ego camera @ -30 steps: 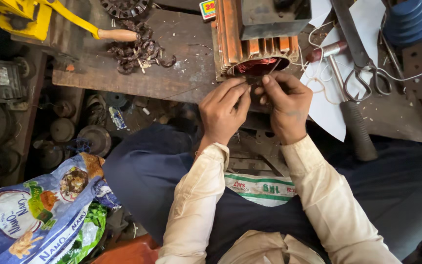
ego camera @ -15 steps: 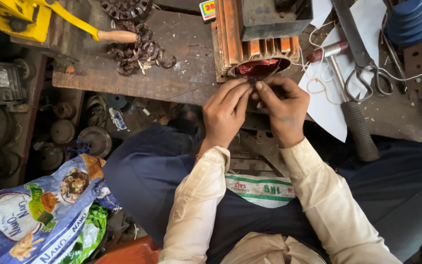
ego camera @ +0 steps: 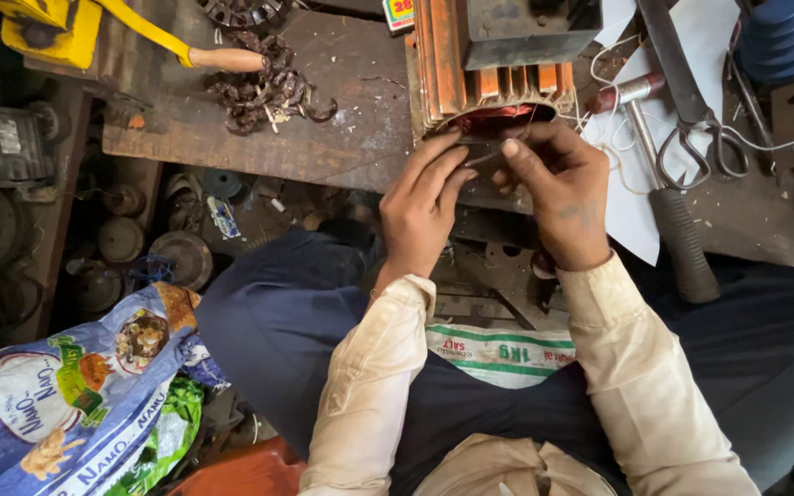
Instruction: The person winds copper wire into the slots of a motor stator, using a wooden tool to press the coils down. They use shears to cut the wire and a hammer to tap the stator, ensuring the windings are tight and properly seated.
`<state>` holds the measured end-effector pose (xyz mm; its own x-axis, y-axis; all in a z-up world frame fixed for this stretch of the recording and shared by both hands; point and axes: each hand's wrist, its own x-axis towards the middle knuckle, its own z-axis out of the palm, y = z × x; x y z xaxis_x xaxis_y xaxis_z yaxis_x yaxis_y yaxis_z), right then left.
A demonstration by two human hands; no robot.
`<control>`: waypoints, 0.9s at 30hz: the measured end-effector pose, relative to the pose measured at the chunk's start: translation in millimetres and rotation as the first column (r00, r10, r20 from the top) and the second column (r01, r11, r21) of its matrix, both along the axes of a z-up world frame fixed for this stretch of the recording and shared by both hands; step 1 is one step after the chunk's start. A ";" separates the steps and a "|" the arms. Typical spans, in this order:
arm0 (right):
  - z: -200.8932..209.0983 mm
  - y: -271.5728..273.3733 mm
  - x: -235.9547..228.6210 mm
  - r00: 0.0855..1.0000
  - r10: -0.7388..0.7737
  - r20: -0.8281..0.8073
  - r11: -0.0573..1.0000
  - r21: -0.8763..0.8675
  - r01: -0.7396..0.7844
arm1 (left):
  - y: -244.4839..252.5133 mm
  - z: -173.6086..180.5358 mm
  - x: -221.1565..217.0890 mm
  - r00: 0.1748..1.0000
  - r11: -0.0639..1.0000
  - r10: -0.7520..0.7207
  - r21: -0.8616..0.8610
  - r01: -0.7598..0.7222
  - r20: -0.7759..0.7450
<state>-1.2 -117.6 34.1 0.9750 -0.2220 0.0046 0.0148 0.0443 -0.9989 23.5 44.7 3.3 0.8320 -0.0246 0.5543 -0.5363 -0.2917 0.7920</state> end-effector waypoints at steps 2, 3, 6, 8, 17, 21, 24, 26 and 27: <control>-3.2 2.6 1.7 0.999 -0.013 -0.030 1.000 -0.027 0.012 | -0.2 -5.5 2.2 1.000 1.000 -0.002 -0.008 0.002 -0.027; -5.8 4.2 1.5 0.999 -0.019 -0.047 0.999 -0.040 0.017 | -0.6 -8.7 5.0 0.999 1.000 0.000 -0.013 0.000 -0.039; -15.1 14.0 1.3 0.991 -0.040 -0.125 0.999 0.026 0.044 | 0.4 -12.2 8.3 0.999 1.000 -0.009 0.012 0.010 -0.038; -15.4 12.4 1.6 0.996 -0.036 -0.079 0.999 -0.002 0.036 | 1.2 -10.6 5.4 1.000 1.000 -0.009 0.022 0.009 -0.016; 26.9 -8.2 4.1 0.993 -0.032 -0.109 0.999 -0.023 0.030 | -39.1 -22.7 -21.2 0.656 0.564 -0.538 -0.804 -0.188 -0.530; 30.4 -8.5 7.6 0.986 -0.081 -0.147 0.996 -0.054 0.074 | -63.5 -26.8 -20.9 0.642 0.319 -0.656 -0.917 -0.241 -0.397; 28.4 -9.2 6.0 0.986 -0.164 -0.020 0.958 -0.240 0.154 | -86.9 -28.6 -22.9 0.662 0.215 -0.603 -0.890 -0.402 -0.445; 25.5 -4.9 4.7 0.977 -0.215 0.004 0.959 -0.186 0.212 | -93.6 -28.5 -21.1 0.658 0.185 -0.568 -0.856 -0.482 -0.494; 24.9 -4.6 6.0 0.969 -0.245 0.022 0.956 -0.161 0.245 | -96.1 -27.7 -18.0 0.660 0.181 -0.545 -0.841 -0.509 -0.517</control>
